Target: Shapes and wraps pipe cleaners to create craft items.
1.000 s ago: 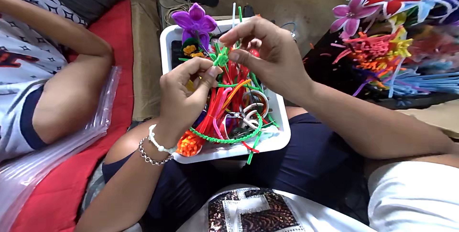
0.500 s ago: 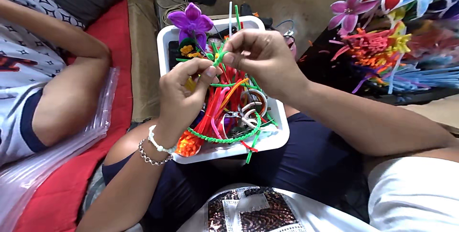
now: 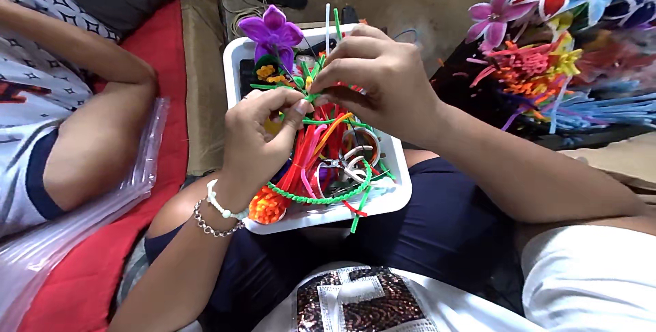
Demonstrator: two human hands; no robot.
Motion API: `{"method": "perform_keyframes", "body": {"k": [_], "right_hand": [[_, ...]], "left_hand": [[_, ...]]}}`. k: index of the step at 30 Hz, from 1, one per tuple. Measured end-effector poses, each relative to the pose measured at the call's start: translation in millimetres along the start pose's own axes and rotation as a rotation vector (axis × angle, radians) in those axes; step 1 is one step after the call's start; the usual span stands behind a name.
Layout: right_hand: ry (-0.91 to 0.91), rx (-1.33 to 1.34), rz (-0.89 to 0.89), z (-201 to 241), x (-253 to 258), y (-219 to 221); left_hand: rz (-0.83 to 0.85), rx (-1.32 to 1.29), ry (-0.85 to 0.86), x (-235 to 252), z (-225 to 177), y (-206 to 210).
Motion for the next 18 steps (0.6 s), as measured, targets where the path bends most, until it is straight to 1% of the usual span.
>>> {"method": "perform_keyframes", "body": {"k": [2, 3, 4, 6, 7, 8, 9, 10, 11, 12, 16, 18], "right_hand": [[0.055, 0.097, -0.033, -1.4, -2.0, 2.4], [0.134, 0.226, -0.056, -3.3, -3.4, 4.8], [0.254, 0.423, -0.065, -5.1, -5.1, 8.9], [0.586, 1.016, -0.065, -4.9, -8.6, 23.1], [0.744, 1.261, -0.057, -2.9, -10.2, 30.6], [0.831, 1.417, -0.043, -1.2, -11.5, 36.8], [0.867, 1.487, -0.03, -0.4, -12.1, 41.4], [0.872, 1.479, -0.024, -1.2, -12.1, 44.5], [0.845, 1.404, -0.02, -3.7, -11.8, 45.5], [0.777, 1.276, -0.015, -7.9, -11.4, 44.2], [0.329, 0.596, -0.061, -26.3, -4.3, 23.5], [0.173, 0.405, -0.103, -25.9, -1.2, 11.3]], "left_hand": [[-0.002, -0.011, 0.015, -0.1, -0.8, 0.9], [-0.001, -0.027, 0.02, 0.0, -2.0, 1.6], [0.005, -0.038, 0.026, 0.2, -3.9, 2.4], [-0.002, -0.073, 0.033, 0.6, -6.2, 4.3], [-0.01, -0.091, 0.031, 0.2, -6.2, 5.0], [-0.021, -0.112, 0.027, -0.3, -5.5, 5.2], [-0.03, -0.137, 0.022, -0.7, -4.3, 4.8], [-0.034, -0.157, 0.016, -0.7, -3.2, 3.8], [-0.029, -0.172, -0.003, -1.1, -2.7, 2.8], [-0.022, -0.177, -0.022, -1.2, -2.7, 1.8], [-0.017, -0.154, -0.038, -0.6, -3.7, -1.3], [-0.012, -0.134, -0.035, -0.7, -3.7, -2.5]]}}
Point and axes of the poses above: each hand's wrist, its own x-axis towards the middle knuckle, its own y-axis out of the palm, z = x × y, the point moved 4 cm from there along x, towards the middle knuckle, and after that the axes turned 10 degrees about -x, right-handed, at the moved point
